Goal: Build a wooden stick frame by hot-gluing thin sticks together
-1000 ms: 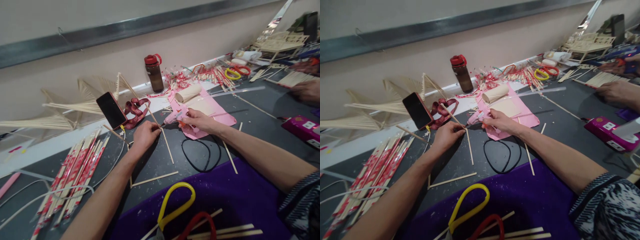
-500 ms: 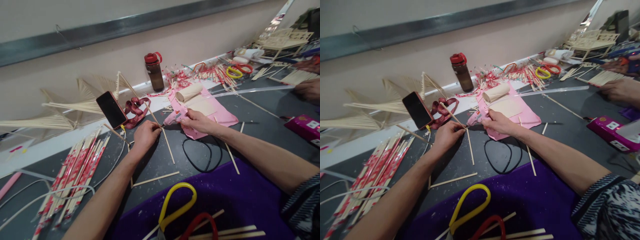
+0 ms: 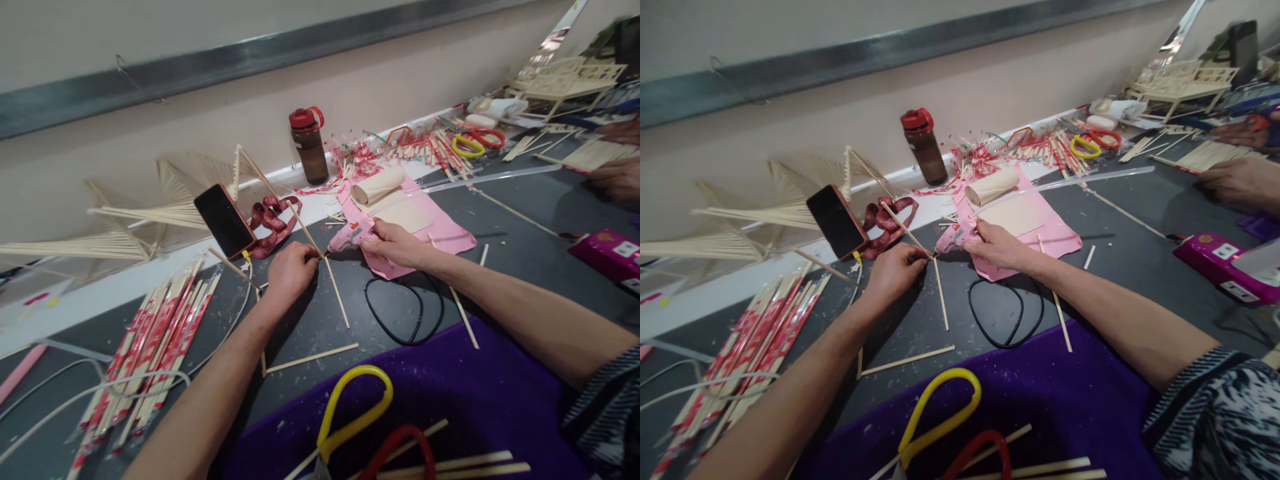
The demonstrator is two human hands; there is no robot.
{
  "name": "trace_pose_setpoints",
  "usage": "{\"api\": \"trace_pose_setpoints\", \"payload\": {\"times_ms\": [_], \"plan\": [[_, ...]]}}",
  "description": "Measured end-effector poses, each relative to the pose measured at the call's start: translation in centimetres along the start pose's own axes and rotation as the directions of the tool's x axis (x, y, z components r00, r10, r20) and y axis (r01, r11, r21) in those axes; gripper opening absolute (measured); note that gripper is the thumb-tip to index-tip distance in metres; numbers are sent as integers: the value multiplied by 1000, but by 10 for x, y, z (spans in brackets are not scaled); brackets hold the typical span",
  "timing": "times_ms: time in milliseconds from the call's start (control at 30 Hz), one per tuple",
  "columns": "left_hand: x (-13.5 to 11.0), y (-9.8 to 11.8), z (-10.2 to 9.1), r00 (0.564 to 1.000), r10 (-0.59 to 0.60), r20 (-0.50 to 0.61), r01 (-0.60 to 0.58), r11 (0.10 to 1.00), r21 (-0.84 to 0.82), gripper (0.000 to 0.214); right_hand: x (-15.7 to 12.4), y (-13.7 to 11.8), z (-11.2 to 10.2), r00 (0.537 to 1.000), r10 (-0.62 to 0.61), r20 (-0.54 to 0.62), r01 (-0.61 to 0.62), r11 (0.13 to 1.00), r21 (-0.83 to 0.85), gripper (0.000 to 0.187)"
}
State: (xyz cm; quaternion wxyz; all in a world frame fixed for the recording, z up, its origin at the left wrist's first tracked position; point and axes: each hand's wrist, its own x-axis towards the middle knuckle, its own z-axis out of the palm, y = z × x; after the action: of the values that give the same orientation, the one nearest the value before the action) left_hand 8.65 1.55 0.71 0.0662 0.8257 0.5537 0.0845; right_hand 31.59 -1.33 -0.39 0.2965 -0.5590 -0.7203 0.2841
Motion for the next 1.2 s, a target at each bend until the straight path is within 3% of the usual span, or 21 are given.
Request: {"api": "trace_pose_setpoints", "payload": {"times_ms": [900, 1200], "plan": [[0, -1, 1, 1000, 11, -2, -11, 1000, 13, 25, 0, 5, -2, 1000, 0, 7, -1, 997, 83, 24], [-1, 0, 1, 1000, 9, -15, -8, 1000, 16, 26, 0, 3, 1, 1000, 15, 4, -15, 999, 43, 26]]}}
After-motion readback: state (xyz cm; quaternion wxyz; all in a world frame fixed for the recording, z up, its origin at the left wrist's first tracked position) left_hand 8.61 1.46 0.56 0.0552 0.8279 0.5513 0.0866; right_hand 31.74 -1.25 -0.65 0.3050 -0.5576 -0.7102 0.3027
